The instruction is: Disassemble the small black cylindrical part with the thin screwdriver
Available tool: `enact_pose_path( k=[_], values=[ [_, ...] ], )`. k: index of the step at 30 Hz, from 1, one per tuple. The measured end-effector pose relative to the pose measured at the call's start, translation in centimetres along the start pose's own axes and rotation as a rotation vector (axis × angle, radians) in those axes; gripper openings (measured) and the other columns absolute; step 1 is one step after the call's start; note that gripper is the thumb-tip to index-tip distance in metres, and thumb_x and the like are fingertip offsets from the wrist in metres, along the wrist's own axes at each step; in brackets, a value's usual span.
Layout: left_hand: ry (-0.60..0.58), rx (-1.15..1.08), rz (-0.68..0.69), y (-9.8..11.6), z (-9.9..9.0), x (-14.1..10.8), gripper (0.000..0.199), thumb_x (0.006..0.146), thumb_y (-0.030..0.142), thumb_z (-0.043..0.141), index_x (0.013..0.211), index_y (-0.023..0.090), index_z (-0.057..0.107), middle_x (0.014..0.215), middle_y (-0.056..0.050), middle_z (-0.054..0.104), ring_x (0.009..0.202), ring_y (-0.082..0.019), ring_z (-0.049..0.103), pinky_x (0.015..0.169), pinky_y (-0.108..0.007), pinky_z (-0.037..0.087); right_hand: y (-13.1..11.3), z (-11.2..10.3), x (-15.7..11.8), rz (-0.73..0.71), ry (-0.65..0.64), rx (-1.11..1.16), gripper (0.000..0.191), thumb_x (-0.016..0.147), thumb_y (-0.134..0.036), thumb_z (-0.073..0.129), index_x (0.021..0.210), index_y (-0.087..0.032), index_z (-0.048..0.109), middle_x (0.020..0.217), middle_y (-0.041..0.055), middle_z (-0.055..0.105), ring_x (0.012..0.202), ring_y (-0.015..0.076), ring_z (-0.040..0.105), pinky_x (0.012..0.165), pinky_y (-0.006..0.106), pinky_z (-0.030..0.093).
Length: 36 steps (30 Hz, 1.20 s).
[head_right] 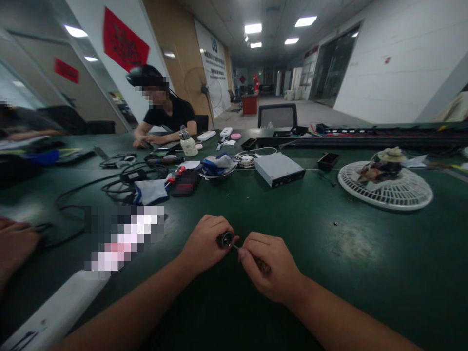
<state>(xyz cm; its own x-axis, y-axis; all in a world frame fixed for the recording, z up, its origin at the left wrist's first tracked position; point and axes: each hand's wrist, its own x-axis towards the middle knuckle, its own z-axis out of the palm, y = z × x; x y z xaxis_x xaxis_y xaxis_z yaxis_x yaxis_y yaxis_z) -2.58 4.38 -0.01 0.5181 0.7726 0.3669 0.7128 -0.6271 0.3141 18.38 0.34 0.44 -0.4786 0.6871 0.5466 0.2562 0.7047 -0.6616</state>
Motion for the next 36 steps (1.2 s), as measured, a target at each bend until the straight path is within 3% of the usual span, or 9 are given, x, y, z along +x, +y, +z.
enact_pose_path(
  k=[3,7,12,17,22,27,32,36],
  values=[
    [0.003,-0.004,-0.009,0.01,-0.02,-0.03,0.010,0.086,0.027,0.069,0.083,0.020,0.063,0.087,0.000,0.067,0.085,-0.019,0.061,0.080,-0.036,0.038,-0.08,-0.02,0.04,0.008,0.034,0.012,0.019,0.099,-0.017,0.049,0.086,-0.016,0.064,0.081,0.0051,0.062,0.074,0.0151,0.059,0.067,0.028,0.045],
    [0.010,0.000,0.002,-0.01,0.07,-0.07,0.013,0.086,0.030,0.069,0.082,0.020,0.062,0.086,-0.001,0.067,0.084,-0.019,0.061,0.080,-0.036,0.039,-0.14,-0.05,0.08,-0.027,-0.052,0.045,0.019,0.098,-0.018,0.050,0.088,-0.016,0.065,0.082,0.0050,0.063,0.074,0.0155,0.060,0.067,0.028,0.045],
    [0.012,0.009,0.016,-0.02,0.15,-0.04,0.014,0.086,0.031,0.069,0.082,0.020,0.063,0.087,-0.001,0.067,0.083,-0.018,0.061,0.079,-0.036,0.038,-0.08,-0.06,0.00,-0.010,0.061,-0.007,0.022,0.098,-0.016,0.048,0.082,-0.016,0.063,0.077,0.0043,0.061,0.069,0.0148,0.058,0.064,0.028,0.043],
    [0.006,0.012,0.022,-0.02,0.05,0.02,0.015,0.086,0.033,0.070,0.081,0.020,0.063,0.084,0.000,0.067,0.081,-0.018,0.060,0.078,-0.036,0.038,0.05,-0.08,0.04,-0.011,-0.040,0.052,0.020,0.098,-0.018,0.049,0.087,-0.017,0.065,0.080,0.0046,0.063,0.073,0.0158,0.060,0.067,0.029,0.045],
    [0.004,0.021,0.030,-0.07,0.03,0.02,0.013,0.086,0.031,0.070,0.082,0.020,0.063,0.085,0.000,0.067,0.081,-0.018,0.060,0.078,-0.036,0.037,0.11,-0.02,0.09,0.041,0.077,0.015,0.023,0.099,-0.018,0.048,0.082,-0.016,0.064,0.077,0.0039,0.061,0.070,0.0150,0.058,0.065,0.029,0.045],
    [0.001,0.031,0.030,-0.05,0.12,-0.02,0.015,0.086,0.034,0.069,0.081,0.020,0.063,0.082,0.000,0.066,0.080,-0.019,0.059,0.078,-0.036,0.037,0.01,-0.04,0.17,-0.007,-0.031,0.067,0.021,0.099,-0.018,0.049,0.086,-0.017,0.065,0.080,0.0043,0.063,0.074,0.0155,0.060,0.068,0.029,0.046],
    [-0.003,0.049,0.033,-0.13,0.19,-0.04,0.015,0.086,0.034,0.068,0.082,0.021,0.064,0.082,0.000,0.067,0.080,-0.019,0.059,0.077,-0.036,0.037,0.03,-0.09,0.11,0.015,0.070,0.017,0.022,0.099,-0.017,0.048,0.082,-0.017,0.063,0.076,0.0034,0.060,0.070,0.0146,0.058,0.065,0.028,0.044],
    [-0.007,0.055,0.040,-0.17,0.18,-0.01,0.016,0.087,0.034,0.068,0.080,0.021,0.063,0.081,-0.001,0.067,0.079,-0.019,0.059,0.076,-0.035,0.037,0.05,-0.02,0.07,-0.014,-0.015,0.066,0.020,0.099,-0.018,0.049,0.086,-0.016,0.064,0.081,0.0046,0.063,0.075,0.0155,0.060,0.068,0.028,0.046]
  ],
)
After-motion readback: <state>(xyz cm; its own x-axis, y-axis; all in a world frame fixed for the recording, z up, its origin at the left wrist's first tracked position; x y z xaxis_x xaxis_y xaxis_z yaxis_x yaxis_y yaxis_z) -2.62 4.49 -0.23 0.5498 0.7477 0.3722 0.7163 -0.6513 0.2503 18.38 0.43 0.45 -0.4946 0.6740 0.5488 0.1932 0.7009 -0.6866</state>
